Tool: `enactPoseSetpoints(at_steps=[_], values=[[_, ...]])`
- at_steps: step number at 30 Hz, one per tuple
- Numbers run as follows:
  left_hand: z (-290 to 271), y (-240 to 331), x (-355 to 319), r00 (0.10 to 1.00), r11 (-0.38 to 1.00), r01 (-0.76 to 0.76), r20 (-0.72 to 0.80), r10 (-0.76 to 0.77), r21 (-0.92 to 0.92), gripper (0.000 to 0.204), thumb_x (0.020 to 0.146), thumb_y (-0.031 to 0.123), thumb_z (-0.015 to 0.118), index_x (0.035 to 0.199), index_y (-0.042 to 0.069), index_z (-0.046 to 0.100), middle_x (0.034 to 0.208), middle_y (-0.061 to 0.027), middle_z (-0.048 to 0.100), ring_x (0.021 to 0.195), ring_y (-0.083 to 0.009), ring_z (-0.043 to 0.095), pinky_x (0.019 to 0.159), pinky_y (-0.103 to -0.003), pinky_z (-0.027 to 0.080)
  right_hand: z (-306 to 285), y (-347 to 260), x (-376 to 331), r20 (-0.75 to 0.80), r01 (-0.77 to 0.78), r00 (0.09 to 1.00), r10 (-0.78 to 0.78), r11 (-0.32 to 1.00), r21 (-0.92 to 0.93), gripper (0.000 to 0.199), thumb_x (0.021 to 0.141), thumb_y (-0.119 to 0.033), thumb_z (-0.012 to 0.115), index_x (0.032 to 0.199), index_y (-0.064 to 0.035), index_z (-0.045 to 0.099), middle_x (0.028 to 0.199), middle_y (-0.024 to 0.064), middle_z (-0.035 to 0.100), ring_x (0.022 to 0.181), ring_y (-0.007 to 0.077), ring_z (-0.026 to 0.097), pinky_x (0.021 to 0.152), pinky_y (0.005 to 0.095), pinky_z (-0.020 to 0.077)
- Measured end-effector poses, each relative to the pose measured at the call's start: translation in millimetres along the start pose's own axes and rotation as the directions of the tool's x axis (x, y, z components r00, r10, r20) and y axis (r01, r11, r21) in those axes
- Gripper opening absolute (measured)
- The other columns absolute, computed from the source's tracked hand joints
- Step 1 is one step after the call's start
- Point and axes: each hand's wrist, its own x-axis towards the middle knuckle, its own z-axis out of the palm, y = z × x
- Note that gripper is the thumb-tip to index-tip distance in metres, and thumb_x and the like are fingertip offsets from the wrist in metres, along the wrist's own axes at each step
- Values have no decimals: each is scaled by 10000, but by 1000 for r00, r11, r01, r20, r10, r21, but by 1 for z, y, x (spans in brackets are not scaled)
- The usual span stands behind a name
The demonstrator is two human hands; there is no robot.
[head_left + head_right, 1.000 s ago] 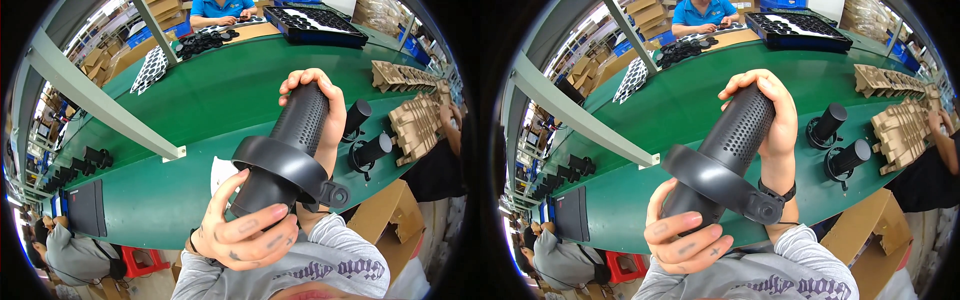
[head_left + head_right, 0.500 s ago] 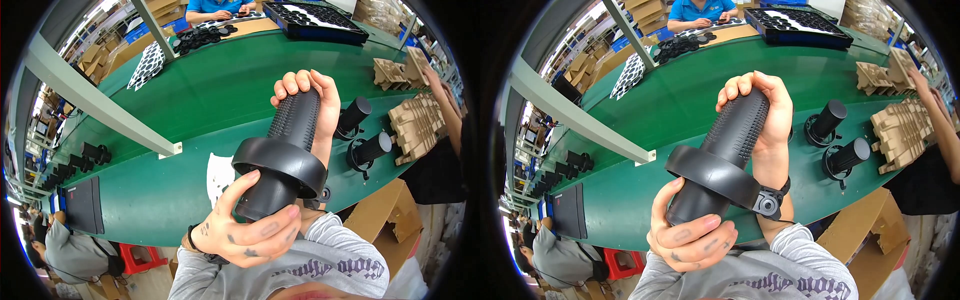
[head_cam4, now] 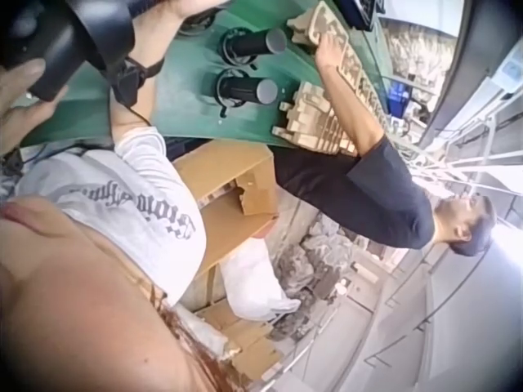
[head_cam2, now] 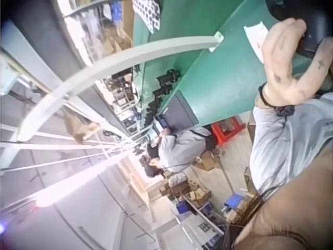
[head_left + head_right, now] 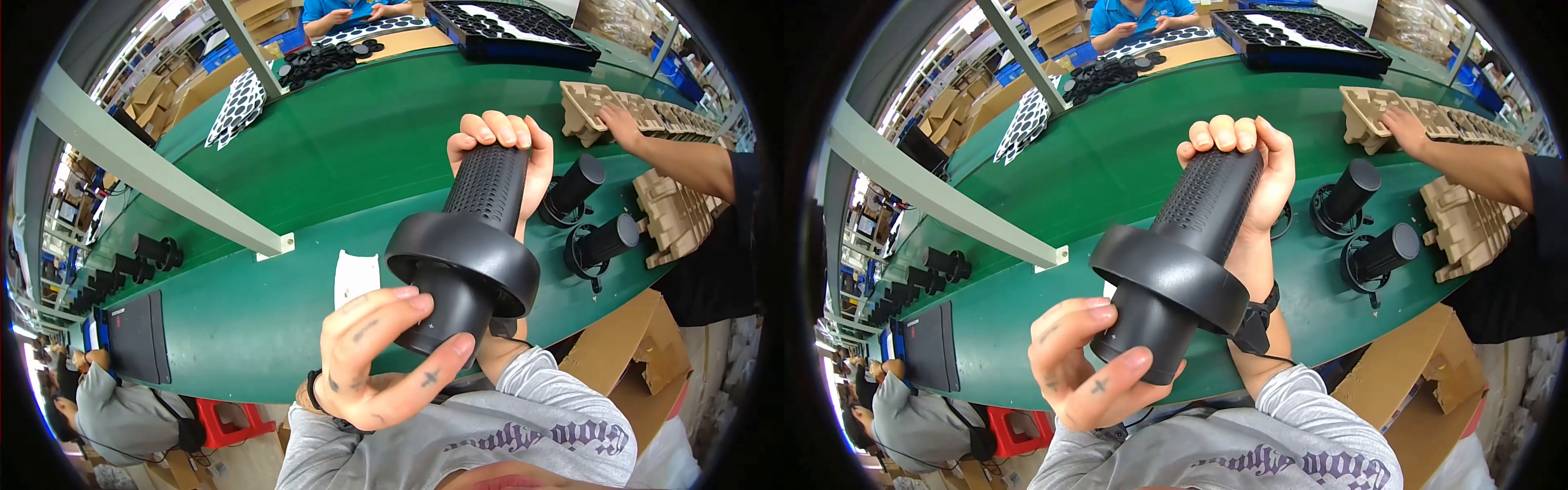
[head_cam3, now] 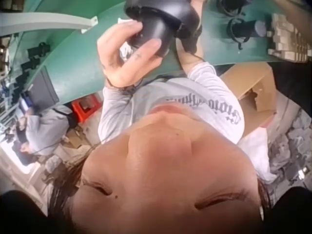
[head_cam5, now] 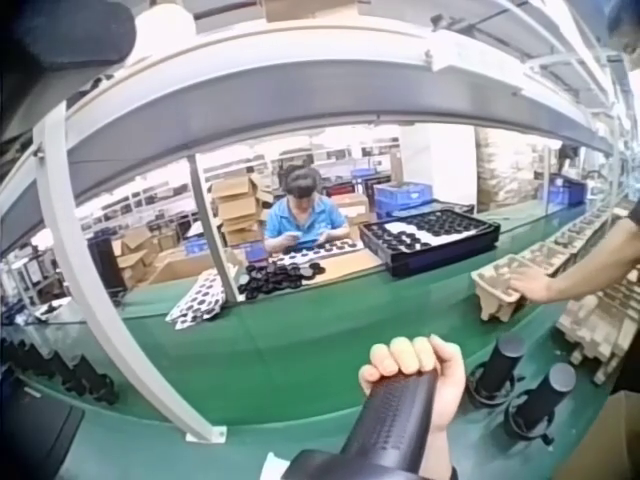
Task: The person picks up a microphone and its shock mount, presses the microphone into the mount, and rotates the assembly to press buttons and turn a dial on the base before placing it back on the table.
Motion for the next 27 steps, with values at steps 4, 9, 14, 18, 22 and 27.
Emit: enactPoseSetpoints(at_steps=[4, 9, 14, 18, 22, 27], values=[[3, 2, 1, 1000, 1000, 1, -9, -1, 12, 392, 586, 23, 768, 948, 159, 707, 1043, -157, 578, 921, -274, 585, 736, -329, 558, 2, -5, 1, -66, -17, 998, 9, 993, -118, 324, 922, -259, 451, 645, -106, 519, 722, 22, 552, 798, 187, 498, 767, 341, 452], [6, 5, 0, 989, 989, -101, 121, 88, 107, 384, 610, 93, 793, 954, 221, 681, 1078, -109, 564, 957, -282, 568, 732, -344, 538, -3, -10, 5, -102, -38, 995, 12, 967, -254, 345, 934, -254, 427, 648, -87, 522, 724, 48, 558, 800, 208, 524, 760, 366, 488], [9, 1, -6, 973, 986, -153, 184, 138, 66, 299, 700, 101, 764, 956, 236, 687, 1085, -44, 574, 1030, -265, 504, 611, -331, 487, -5, -9, 6, -124, -48, 992, 10, 951, -307, 355, 940, -260, 422, 640, -93, 513, 719, 55, 561, 797, 221, 545, 747, 379, 509], [11, 2, -5, 968, 983, -173, 197, 157, 62, 276, 700, 109, 755, 932, 241, 684, 1077, -26, 590, 1019, -254, 510, 603, -326, 466, -6, -9, 7, -134, -58, 991, 18, 951, -303, 357, 942, -263, 420, 641, -94, 508, 716, 56, 564, 800, 224, 549, 747, 385, 515], [11, 5, -6, 964, 983, -167, 222, 148, 70, 221, 702, 134, 732, 882, 244, 666, 1069, 18, 619, 998, -219, 522, 603, -330, 404, -9, -8, 8, -147, -100, 987, 58, 950, -295, 357, 940, -267, 427, 641, -89, 507, 713, 62, 567, 804, 232, 560, 752, 389, 523], [10, 5, -5, 956, 979, -177, 252, 147, 100, 157, 712, 147, 695, 819, 246, 634, 1061, 74, 638, 1006, -179, 532, 671, -352, 357, -10, 0, 9, -216, -124, 974, 73, 965, -230, 344, 898, -266, 444, 655, -39, 532, 701, 135, 582, 727, 276, 594, 698, 403, 511]])
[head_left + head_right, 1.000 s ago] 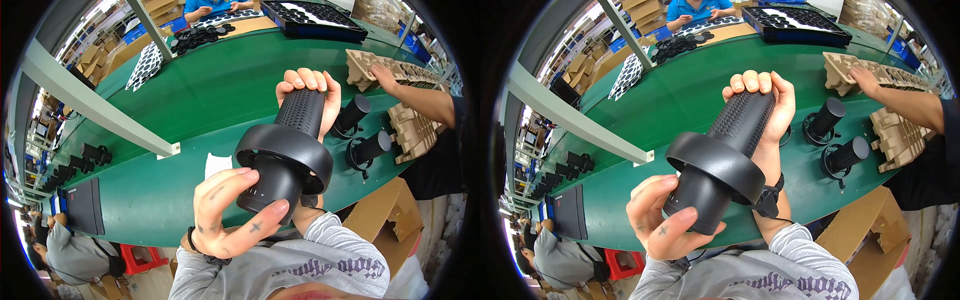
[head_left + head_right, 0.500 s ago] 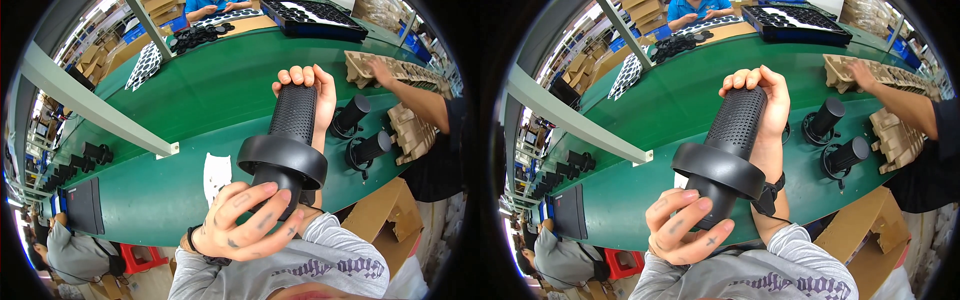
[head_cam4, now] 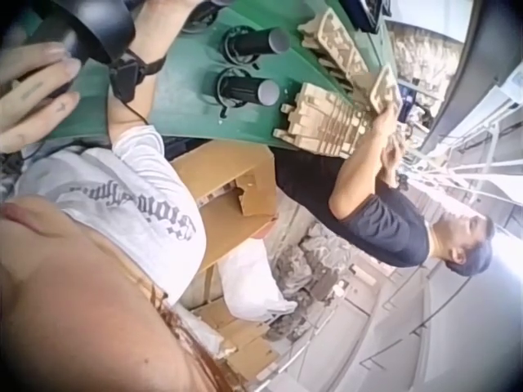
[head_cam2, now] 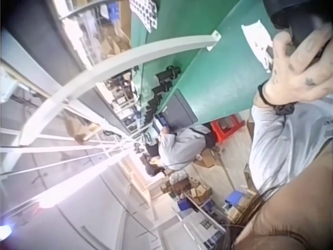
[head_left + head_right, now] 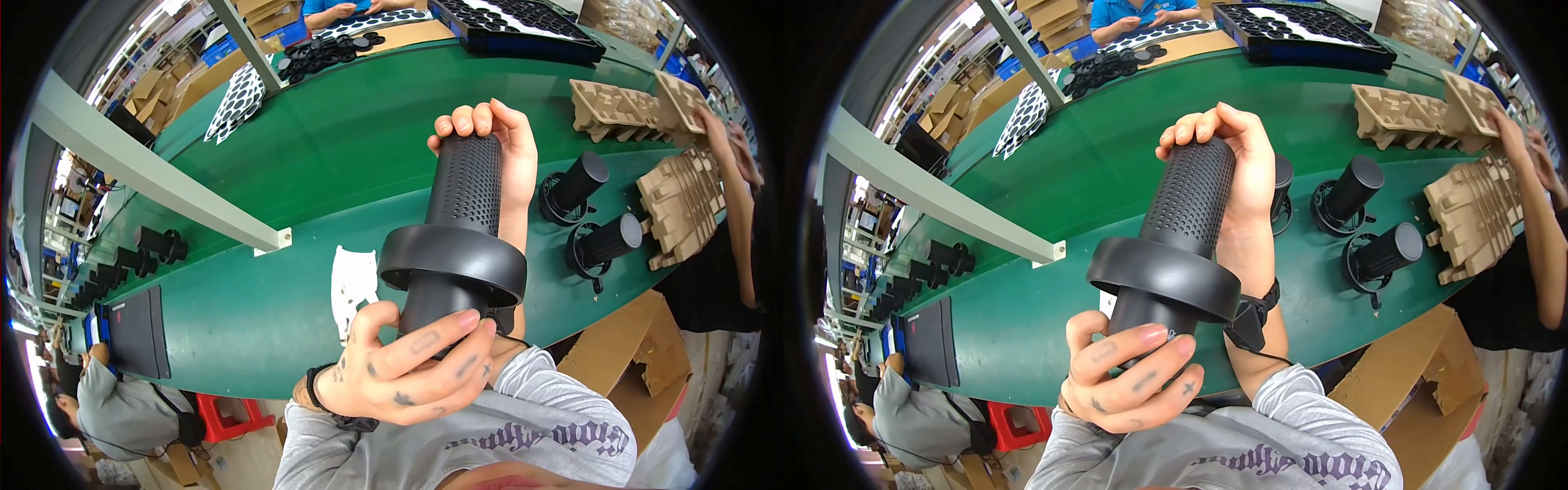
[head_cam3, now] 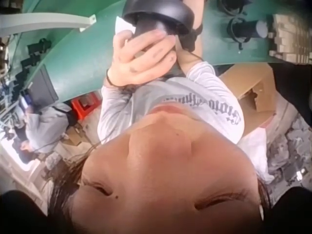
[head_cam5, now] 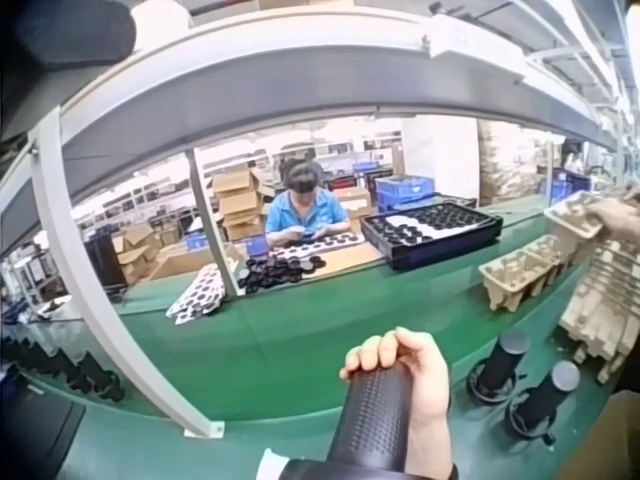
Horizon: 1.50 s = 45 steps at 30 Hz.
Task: The person picks up a microphone and its shock mount, presses the microphone into the mount, and rotates the assembly to press buttons and turn a dial on the base before placing it back on the table.
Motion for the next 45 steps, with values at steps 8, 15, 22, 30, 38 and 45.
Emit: enactPoseSetpoints(at_steps=[8, 15, 22, 30, 38, 45], values=[[5, 4, -1, 998, 992, -40, -43, 46, 123, 146, 693, 161, 653, 752, 283, 599, 996, 166, 641, 952, -73, 581, 696, -368, 267, 3, 1, -1, 30, -77, 997, 78, 997, -26, 339, 904, -249, 438, 672, -28, 548, 709, 144, 598, 744, 285, 605, 704, 405, 523], [10, 9, 0, 998, 986, -17, -58, 27, 167, 137, 671, 147, 636, 682, 274, 583, 957, 198, 610, 946, 2, 580, 695, -368, 238, 1, 2, -1, 63, -101, 992, 112, 981, -164, 333, 927, -285, 430, 684, -74, 514, 729, 84, 556, 798, 258, 563, 715, 396, 525], [5, 4, -1, 990, 973, -139, 49, 132, 183, 113, 728, 145, 648, 719, 251, 611, 930, 210, 608, 967, 52, 557, 635, -326, 219, 4, 3, 1, 100, -150, 981, 168, 974, -169, 340, 922, -275, 419, 701, -44, 535, 727, 129, 584, 766, 277, 591, 685, 395, 529], [6, -3, 0, 961, 941, -275, 43, 272, 196, 213, 619, 193, 565, 809, 159, 657, 971, 76, 636, 1037, -18, 544, 571, -304, 170, -8, 14, 7, 247, -161, 961, 123, 977, 141, 348, 878, -248, 402, 589, -74, 485, 644, 117, 550, 693, 260, 560, 663, 391, 519], [-1, -2, 2, 963, 921, -262, 144, 229, 289, 105, 777, 216, 579, 794, 270, 667, 973, 192, 634, 1032, 53, 532, 697, -316, 278, -16, 37, 13, 393, -189, 919, -2, 875, 446, 366, 880, -266, 418, 562, -110, 510, 652, 49, 559, 754, 233, 539, 739, 374, 492], [3, -4, 5, 957, 924, -288, 118, 266, 253, 109, 751, 230, 568, 791, 275, 659, 959, 194, 631, 1020, 41, 546, 750, -333, 286, -17, 40, 14, 445, -166, 885, -134, 803, 573, 348, 871, -271, 471, 562, -128, 543, 668, 3, 592, 767, 185, 528, 762, 338, 460]])
